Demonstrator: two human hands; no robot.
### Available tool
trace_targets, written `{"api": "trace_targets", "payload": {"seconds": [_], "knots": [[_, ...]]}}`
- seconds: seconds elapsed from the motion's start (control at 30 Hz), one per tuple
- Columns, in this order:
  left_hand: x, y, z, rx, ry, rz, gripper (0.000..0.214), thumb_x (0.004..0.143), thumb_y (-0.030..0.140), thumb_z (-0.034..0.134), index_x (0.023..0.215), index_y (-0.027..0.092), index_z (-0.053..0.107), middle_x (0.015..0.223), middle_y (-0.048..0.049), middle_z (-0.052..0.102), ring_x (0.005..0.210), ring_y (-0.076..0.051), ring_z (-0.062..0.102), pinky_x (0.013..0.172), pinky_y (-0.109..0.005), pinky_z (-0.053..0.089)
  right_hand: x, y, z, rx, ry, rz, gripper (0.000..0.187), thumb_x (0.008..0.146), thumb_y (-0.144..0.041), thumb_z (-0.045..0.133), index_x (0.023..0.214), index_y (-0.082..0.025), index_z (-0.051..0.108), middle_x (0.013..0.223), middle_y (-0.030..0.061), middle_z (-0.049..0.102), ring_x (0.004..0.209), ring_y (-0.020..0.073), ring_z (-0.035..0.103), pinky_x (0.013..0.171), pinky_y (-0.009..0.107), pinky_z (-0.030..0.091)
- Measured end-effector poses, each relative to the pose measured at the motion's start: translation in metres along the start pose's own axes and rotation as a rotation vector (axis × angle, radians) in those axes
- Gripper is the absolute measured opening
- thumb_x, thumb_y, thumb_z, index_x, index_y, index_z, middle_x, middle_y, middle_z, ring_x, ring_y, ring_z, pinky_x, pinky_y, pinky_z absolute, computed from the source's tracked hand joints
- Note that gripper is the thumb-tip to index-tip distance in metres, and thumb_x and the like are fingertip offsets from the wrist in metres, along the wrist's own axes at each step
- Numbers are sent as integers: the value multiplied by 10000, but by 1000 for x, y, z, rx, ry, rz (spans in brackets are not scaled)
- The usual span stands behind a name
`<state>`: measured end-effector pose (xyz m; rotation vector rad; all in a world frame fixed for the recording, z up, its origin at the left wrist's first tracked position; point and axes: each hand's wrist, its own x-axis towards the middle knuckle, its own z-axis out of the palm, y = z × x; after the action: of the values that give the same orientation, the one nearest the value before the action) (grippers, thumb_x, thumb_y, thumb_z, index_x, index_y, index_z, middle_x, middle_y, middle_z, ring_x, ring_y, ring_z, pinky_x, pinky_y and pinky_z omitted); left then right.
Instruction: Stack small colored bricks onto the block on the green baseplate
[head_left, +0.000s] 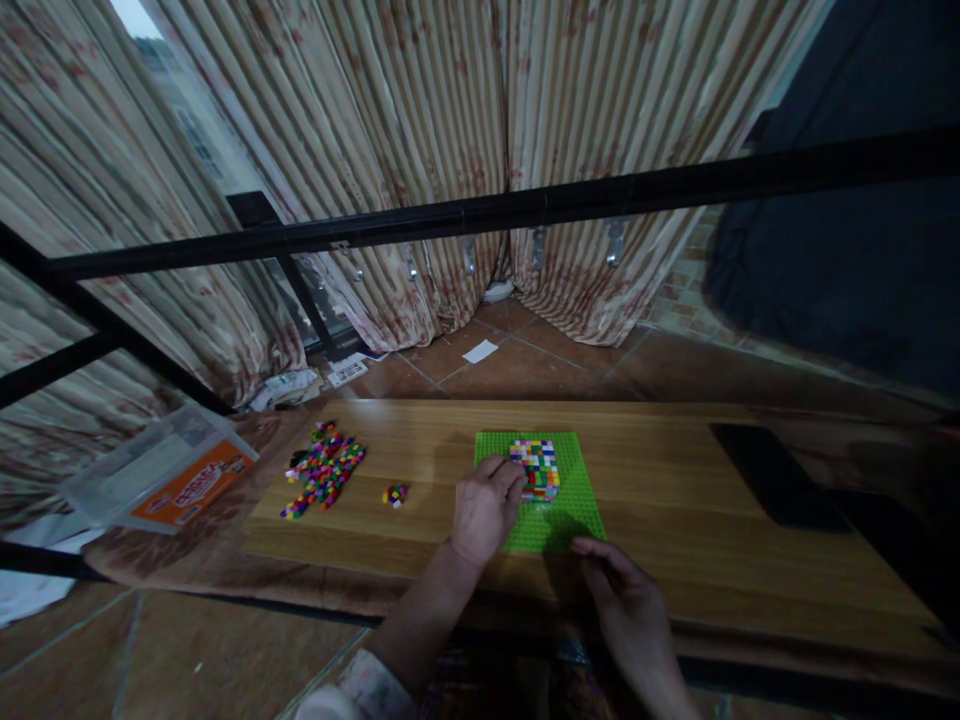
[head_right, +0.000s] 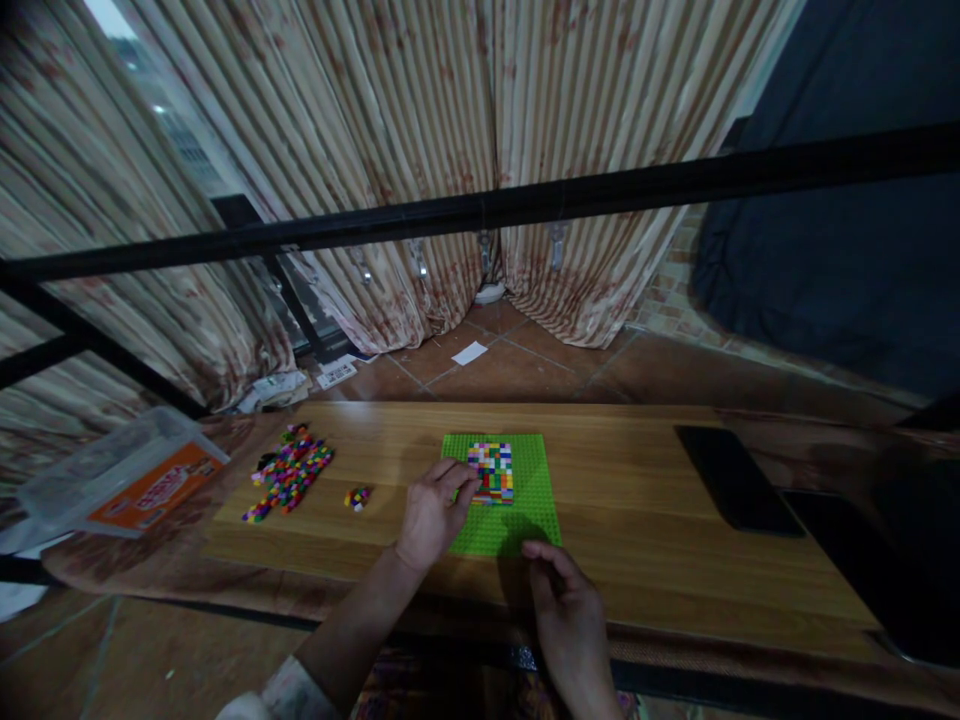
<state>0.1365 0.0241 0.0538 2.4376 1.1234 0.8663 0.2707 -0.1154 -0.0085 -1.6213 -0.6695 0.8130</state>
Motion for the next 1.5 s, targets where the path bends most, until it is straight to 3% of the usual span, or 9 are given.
{"api": "trace_targets", "payload": {"seconds": [0.27,0.57,1.17,1.5], "knots": [[-5,-6,6,108,117,145,162,936,212,522,903,222,681,899,-15,696,832,-144,641,757,-255,512,0,4,-1,-5,3,8,320,745,-439,620,935,-200,716,1016,80,740,971,253,672,889,392,507],[-7,-5,11,109,161,143,148,931,202,525,940,215,672,931,-27,702,815,-145,654,752,-261,538,-1,5,-2,-8,-11,-1,317,754,-431,621,944,-198,720,1022,85,739,986,254,670,907,393,504],[-10,-8,10,177,109,266,210,923,169,500,1064,196,653,976,-60,692,856,-169,646,772,-303,562,0,6,-1,-49,-9,-12,297,749,-431,613,909,-205,722,995,78,747,965,252,684,896,389,517],[-8,2,0,279,14,241,187,918,159,495,1025,184,645,967,-56,692,853,-200,615,780,-337,547,1,7,0,-96,-29,-19,337,750,-461,592,919,-205,732,1024,81,747,987,258,681,893,386,520]]}}
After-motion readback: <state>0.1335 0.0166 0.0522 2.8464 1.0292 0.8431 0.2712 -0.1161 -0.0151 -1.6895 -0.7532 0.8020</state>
